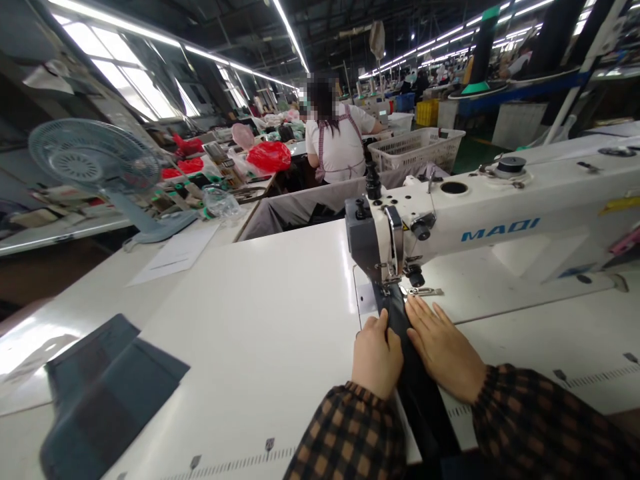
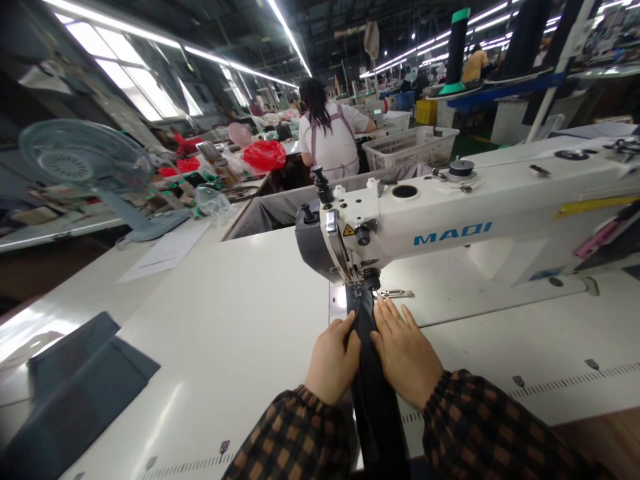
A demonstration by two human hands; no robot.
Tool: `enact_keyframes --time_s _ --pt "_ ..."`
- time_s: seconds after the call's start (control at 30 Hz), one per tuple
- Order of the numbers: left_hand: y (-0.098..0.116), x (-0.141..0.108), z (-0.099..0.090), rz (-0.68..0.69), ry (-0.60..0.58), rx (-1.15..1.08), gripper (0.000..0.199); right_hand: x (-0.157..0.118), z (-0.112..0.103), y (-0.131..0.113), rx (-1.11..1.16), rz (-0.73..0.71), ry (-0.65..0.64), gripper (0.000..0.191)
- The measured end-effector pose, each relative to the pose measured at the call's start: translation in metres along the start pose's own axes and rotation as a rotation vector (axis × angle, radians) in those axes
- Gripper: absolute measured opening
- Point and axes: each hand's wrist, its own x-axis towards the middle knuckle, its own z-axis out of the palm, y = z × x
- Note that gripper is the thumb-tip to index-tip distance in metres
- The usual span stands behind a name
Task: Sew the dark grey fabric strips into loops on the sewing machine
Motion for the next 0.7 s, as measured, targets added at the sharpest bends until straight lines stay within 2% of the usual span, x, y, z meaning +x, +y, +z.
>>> enact_keyframes --time_s 0.1,0.23,0.3,0.47,0.6,0.7 --pt "-0.01 0.0 0.001 0.041 -0.004 -0.155 0.038 0.0 -0.003 -0.004 0.02 -0.041 -0.014 0.046" --pt "-0.015 0.0 -0.002 0.105 -0.054 -0.187 0.036 -0.006 -0.01 -0.012 0.075 -0.134 -0.052 0.046" --pt "-0.017 0.001 -0.004 0.191 -0.069 -0.122 0.035 -0.011 -0.014 -0.015 0.104 -0.159 -0.051 0.046" --pt "-0.027 -0.001 -0.002 0.46 0.037 0.104 0.036 -0.025 -0.022 -0.019 0.129 -0.175 -0.042 0.045" --pt "-0.033 -0.002 0.005 0.531 -0.045 0.185 0.041 -0.028 -0.024 -0.019 0.105 -0.191 -0.021 0.045" --pt "-0.035 -0.001 0.006 0.557 -0.063 0.228 0.044 -0.028 -0.023 -0.018 0.069 -0.201 -0.01 0.046"
